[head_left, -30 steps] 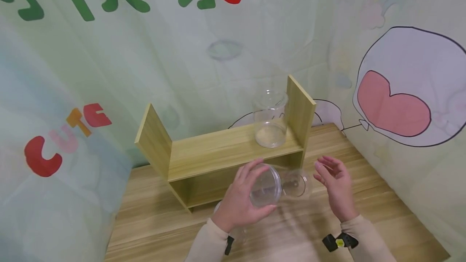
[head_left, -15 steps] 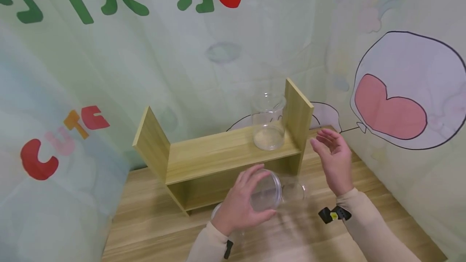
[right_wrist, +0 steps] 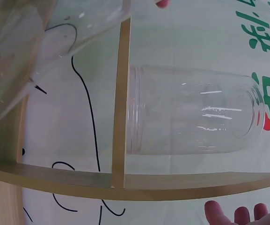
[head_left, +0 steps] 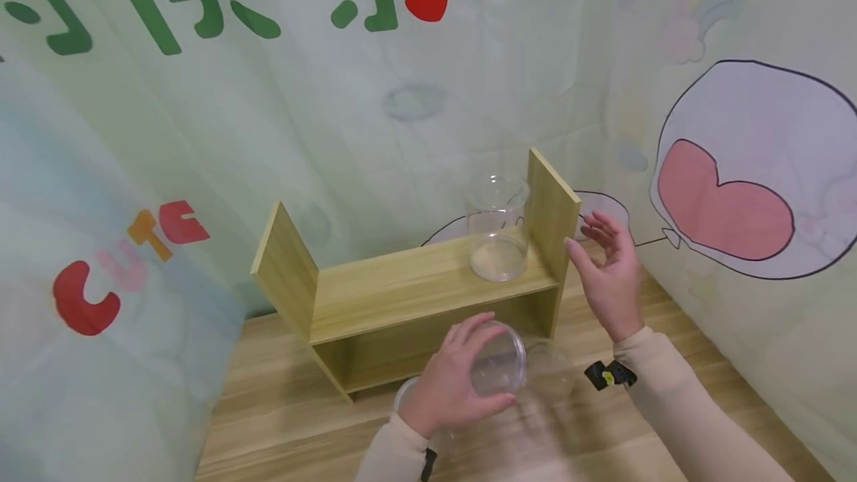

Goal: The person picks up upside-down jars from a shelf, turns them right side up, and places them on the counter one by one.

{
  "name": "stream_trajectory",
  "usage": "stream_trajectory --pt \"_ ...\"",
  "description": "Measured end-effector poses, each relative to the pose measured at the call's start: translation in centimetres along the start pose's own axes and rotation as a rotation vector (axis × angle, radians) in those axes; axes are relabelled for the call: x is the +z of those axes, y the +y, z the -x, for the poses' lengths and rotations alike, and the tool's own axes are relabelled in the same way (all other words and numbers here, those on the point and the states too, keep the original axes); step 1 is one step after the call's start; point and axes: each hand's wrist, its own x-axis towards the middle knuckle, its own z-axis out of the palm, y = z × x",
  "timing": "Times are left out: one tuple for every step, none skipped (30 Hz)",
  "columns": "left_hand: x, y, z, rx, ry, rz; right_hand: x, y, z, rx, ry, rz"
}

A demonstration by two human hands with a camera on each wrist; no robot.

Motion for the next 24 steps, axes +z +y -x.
stream_trajectory --pt "0.1 0.0 0.0 -0.005 -0.003 0.004 0.0 0.0 -0.1 -0.010 -0.004 -0.001" --pt "0.1 0.0 0.0 -0.013 -0.007 0.010 0.1 -0.1 -0.2 -0.023 -0.008 -0.002" --pt "0.2 0.0 0.1 -0.021 -0.011 0.013 0.1 -0.1 -0.4 -0.034 -0.011 -0.006" --pt "0.3 0.0 0.1 -0.026 -0.011 0.017 0.2 -0.2 -0.5 -0.045 -0.015 -0.008" --pt "0.4 0.0 0.1 -0.031 -0.012 0.020 0.2 -0.1 -0.6 -0.057 -0.020 -0.014" --pt "0.6 0.1 0.2 -0.034 -0.013 0.022 0.3 -0.1 -0.7 -0.071 -0.024 -0.019" --pt "0.7 0.1 0.2 -0.035 -0.014 0.020 0.4 -0.1 -0.8 -0.085 -0.028 -0.026" --pt "0.7 0.1 0.2 -0.033 -0.012 0.015 0.4 -0.1 -0.9 -0.093 -0.029 -0.023" --pt "0.8 0.0 0.2 -0.029 -0.009 0.009 0.5 0.0 -1.1 -0.099 -0.033 -0.029" --pt "0.9 0.0 0.2 -0.026 -0.007 0.004 0.6 0.0 -1.2 -0.103 -0.038 -0.032" --pt "0.9 -0.1 0.2 -0.025 -0.008 0.000 0.7 -0.1 -1.4 -0.105 -0.043 -0.040" --pt "0.9 -0.1 0.1 -0.025 -0.009 -0.002 0.7 -0.1 -1.5 -0.105 -0.049 -0.049" --pt "0.9 -0.1 0.1 -0.027 -0.011 -0.005 0.8 -0.1 -1.6 -0.103 -0.053 -0.053" --pt "0.9 -0.1 0.0 -0.030 -0.015 -0.006 0.8 -0.2 -1.8 -0.098 -0.058 -0.060" --pt "0.8 -0.1 0.0 -0.032 -0.018 -0.005 0.8 -0.3 -1.9 -0.096 -0.064 -0.074" --pt "0.9 -0.1 0.0 -0.034 -0.023 -0.001 0.8 -0.3 -2.0 -0.090 -0.070 -0.081" --pt "0.9 -0.1 -0.1 -0.038 -0.028 0.003 0.8 -0.2 -2.0 -0.085 -0.076 -0.093" --pt "1.0 -0.1 -0.1 -0.040 -0.033 0.007 0.8 -0.2 -2.1 -0.084 -0.083 -0.092" --pt "1.0 -0.1 -0.2 -0.043 -0.037 0.008 0.8 -0.2 -2.2 -0.083 -0.090 -0.098" --pt "1.1 -0.1 -0.2 -0.045 -0.041 0.012 0.7 -0.1 -2.2 -0.082 -0.098 -0.095" --pt "1.2 -0.2 -0.2 -0.045 -0.042 0.014 0.7 -0.1 -2.3 -0.085 -0.107 -0.087" --pt "1.3 -0.2 -0.2 -0.046 -0.043 0.016 0.6 0.0 -2.4 -0.088 -0.119 -0.081" --pt "1.3 -0.2 -0.2 -0.047 -0.043 0.017 0.6 0.0 -2.4 -0.092 -0.132 -0.068" --pt "1.5 -0.3 -0.1 -0.047 -0.044 0.017 0.5 0.1 -2.5 -0.097 -0.146 -0.053"
